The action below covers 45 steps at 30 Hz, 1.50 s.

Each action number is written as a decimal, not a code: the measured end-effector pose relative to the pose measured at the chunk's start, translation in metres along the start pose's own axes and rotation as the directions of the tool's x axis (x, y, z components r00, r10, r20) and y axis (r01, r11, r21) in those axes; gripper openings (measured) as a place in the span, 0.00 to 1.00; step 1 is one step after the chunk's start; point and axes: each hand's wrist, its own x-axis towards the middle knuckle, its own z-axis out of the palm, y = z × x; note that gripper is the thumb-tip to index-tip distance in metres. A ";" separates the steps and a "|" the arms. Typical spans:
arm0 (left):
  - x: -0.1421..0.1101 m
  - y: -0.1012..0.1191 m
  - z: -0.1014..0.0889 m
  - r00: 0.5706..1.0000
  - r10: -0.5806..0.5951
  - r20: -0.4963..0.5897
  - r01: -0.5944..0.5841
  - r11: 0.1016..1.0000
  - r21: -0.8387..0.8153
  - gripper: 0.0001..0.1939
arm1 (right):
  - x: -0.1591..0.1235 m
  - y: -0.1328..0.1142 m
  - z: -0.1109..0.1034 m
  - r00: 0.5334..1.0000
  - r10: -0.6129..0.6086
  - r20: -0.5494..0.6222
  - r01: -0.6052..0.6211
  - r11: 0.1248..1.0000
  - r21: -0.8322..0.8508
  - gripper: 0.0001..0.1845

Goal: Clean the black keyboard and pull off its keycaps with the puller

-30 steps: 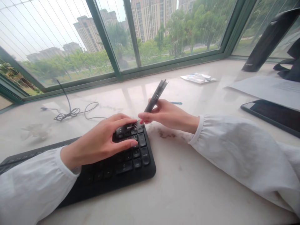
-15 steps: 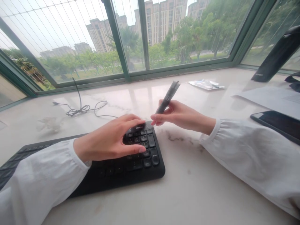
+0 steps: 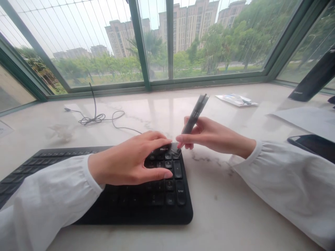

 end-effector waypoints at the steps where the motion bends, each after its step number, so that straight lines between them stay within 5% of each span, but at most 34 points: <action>1: 0.000 0.000 0.000 1.000 -0.003 0.001 0.003 1.000 0.002 0.33 | 0.000 0.001 0.001 1.000 -0.003 -0.004 0.003 1.000 0.003 0.19; 27: -0.001 0.005 0.003 0.999 -0.033 -0.018 0.035 0.997 0.066 0.30 | 0.002 0.001 0.003 0.998 -0.059 0.008 0.059 0.998 0.025 0.16; 37: -0.002 0.002 0.010 0.995 0.093 -0.033 -0.078 0.946 0.314 0.31 | -0.009 -0.004 0.028 0.956 0.042 -0.291 -0.047 0.999 -0.012 0.13; 45: -0.003 0.006 0.011 0.996 0.077 -0.055 -0.056 0.950 0.306 0.30 | -0.014 -0.011 0.031 0.931 0.247 -0.268 -0.183 0.953 0.243 0.21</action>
